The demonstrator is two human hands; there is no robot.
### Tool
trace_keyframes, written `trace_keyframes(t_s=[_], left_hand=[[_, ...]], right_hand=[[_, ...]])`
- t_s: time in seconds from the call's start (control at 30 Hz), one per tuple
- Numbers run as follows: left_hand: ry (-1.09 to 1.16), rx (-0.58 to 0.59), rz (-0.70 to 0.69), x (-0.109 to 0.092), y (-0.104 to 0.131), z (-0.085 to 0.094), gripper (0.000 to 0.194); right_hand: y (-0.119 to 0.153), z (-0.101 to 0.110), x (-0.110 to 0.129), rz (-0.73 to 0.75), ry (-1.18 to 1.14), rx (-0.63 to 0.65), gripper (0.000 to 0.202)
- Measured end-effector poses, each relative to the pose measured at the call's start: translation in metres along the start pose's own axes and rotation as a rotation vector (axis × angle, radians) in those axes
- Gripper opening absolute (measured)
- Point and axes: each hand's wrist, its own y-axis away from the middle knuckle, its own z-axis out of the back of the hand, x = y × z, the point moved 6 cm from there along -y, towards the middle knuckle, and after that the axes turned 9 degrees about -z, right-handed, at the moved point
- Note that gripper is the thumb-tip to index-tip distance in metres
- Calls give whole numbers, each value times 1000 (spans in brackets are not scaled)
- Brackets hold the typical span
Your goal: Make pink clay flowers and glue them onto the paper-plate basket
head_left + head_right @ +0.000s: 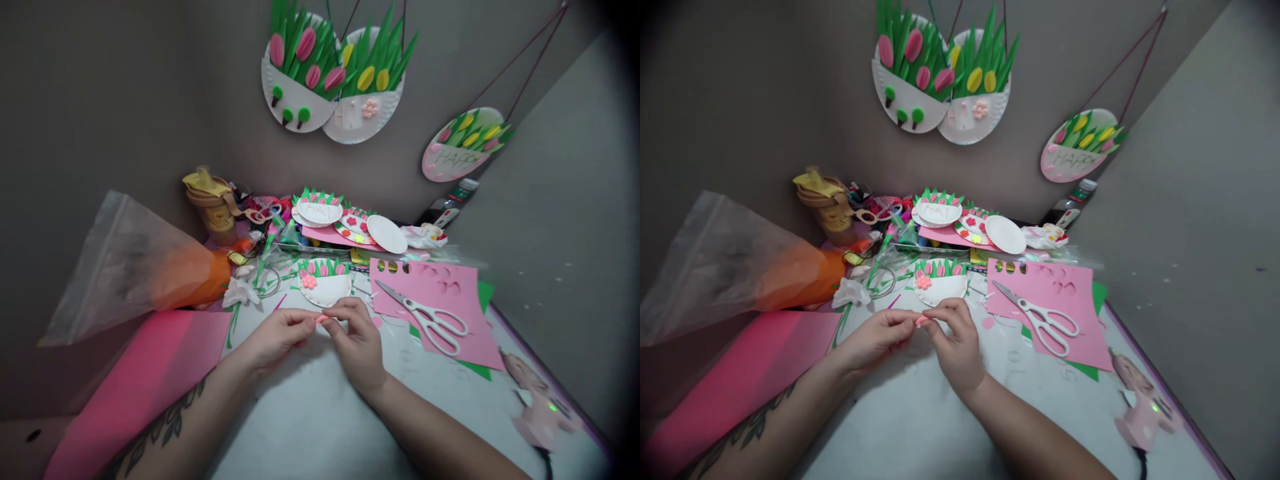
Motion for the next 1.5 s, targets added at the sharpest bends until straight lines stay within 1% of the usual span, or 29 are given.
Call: trace_keyframes(t_s=[0.1, 0.23, 0.3, 0.37, 0.5, 0.57, 0.63, 0.7, 0.77, 0.87, 0.93, 1.0, 1.07, 1.13, 1.2, 1.3, 1.37, 1.5], left_hand=[[-5, -16, -22, 1, -1, 1, 41], [82, -50, -31, 8, -2, 1, 40], [125, -45, -16, 11, -2, 0, 42], [150, -39, 0, 13, -1, -2, 45], [165, -51, -4, 13, 0, -2, 47], [134, -14, 4, 13, 0, -4, 48], [126, 17, 25, 15, 1, -5, 49], [154, 19, 31, 16, 1, -6, 47], [158, -9, 7, 13, 0, -5, 43], [76, -56, -36, 5, -1, -2, 37], [25, -66, -60, 0, -1, 0, 36], [-8, -57, -86, -2, -2, 1, 38], [-20, -23, -89, -1, -2, 1, 42], [-9, 13, -67, 2, -2, -1, 47], [12, 26, -40, 5, -1, -1, 51], [52, 16, -1, 10, 0, 0, 49], [90, 18, 26, 13, 0, 0, 44], [149, 21, 17, 15, 0, -1, 40]], right_hand=[[2, -2, 1, 26, -5, 25, 11], [5, -9, 11, 156, 19, 74, 20], [5, -10, 15, 202, 46, 71, 22], [5, -9, 17, 207, 69, 63, 19], [2, -5, 15, 154, 51, 63, 14], [1, -3, 14, 147, 35, 59, 14], [2, -3, 15, 184, 39, 64, 14], [4, -6, 16, 248, 77, 83, 20], [6, -9, 16, 290, 137, 103, 31], [7, -12, 12, 286, 196, 123, 42], [7, -12, 11, 267, 185, 134, 44], [7, -11, 11, 254, 153, 133, 40], [7, -9, 12, 238, 123, 122, 31], [7, -7, 14, 218, 99, 105, 22], [6, -5, 17, 205, 79, 87, 14], [5, -3, 18, 208, 78, 73, 10], [6, -3, 17, 244, 110, 73, 16], [10, -9, 18, 392, 248, 102, 38]])
